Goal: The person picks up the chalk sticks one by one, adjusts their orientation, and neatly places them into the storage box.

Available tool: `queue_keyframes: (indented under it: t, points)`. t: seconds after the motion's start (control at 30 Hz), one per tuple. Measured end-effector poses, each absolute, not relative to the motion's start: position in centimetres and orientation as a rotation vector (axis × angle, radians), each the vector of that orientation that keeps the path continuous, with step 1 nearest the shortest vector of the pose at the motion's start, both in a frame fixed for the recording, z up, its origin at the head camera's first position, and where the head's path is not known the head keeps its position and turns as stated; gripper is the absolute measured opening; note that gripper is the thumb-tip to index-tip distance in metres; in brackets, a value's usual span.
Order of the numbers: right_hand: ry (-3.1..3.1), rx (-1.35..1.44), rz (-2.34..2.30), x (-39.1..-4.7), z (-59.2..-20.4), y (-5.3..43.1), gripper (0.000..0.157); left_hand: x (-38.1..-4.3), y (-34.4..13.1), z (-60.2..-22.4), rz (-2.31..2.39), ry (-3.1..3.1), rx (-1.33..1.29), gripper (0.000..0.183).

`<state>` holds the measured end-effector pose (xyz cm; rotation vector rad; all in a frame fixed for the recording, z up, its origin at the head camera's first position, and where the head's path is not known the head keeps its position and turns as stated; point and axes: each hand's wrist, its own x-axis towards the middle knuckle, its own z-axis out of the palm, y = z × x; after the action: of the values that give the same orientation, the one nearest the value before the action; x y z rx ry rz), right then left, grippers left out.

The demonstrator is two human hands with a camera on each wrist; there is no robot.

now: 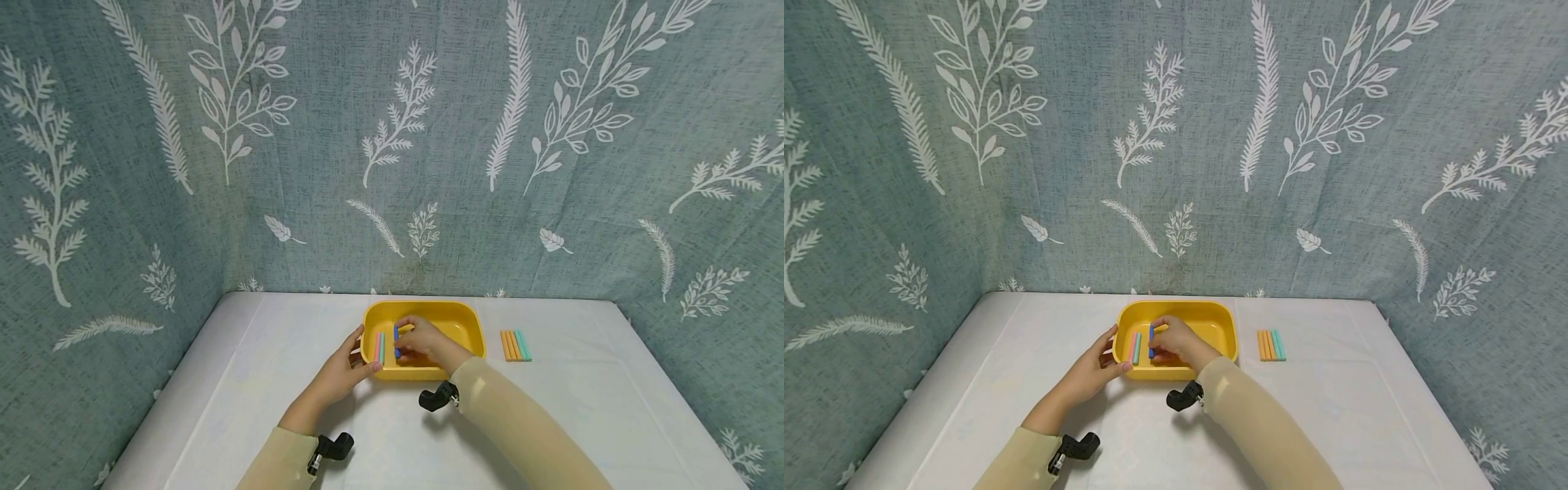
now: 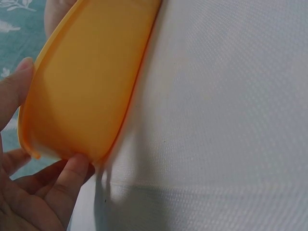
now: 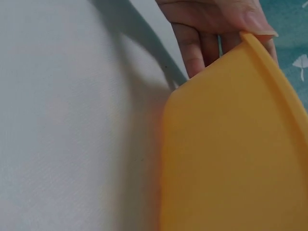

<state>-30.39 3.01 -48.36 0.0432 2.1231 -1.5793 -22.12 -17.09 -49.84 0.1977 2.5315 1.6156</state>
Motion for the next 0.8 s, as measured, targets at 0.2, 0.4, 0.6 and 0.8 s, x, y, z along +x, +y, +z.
queue_keyframes:
  t: [0.2,0.4,0.6,0.8]
  points:
    - [2.141,0.048,-1.56,-30.28,-48.68,2.85,0.039,-22.12,-17.04,-49.85,1.62,2.536,0.203,0.092]
    - [2.169,0.049,-1.529,-30.27,-48.72,2.76,0.037,-22.06,-16.96,-49.73,1.62,2.538,0.196,0.091]
    - [2.162,0.05,-1.538,-30.22,-48.82,2.74,0.036,-22.1,-16.99,-49.88,1.638,2.531,0.217,0.091]
    - [2.153,0.07,-1.537,-30.17,-48.68,2.77,0.036,-22.08,-16.96,-49.93,1.645,2.52,0.23,0.091]
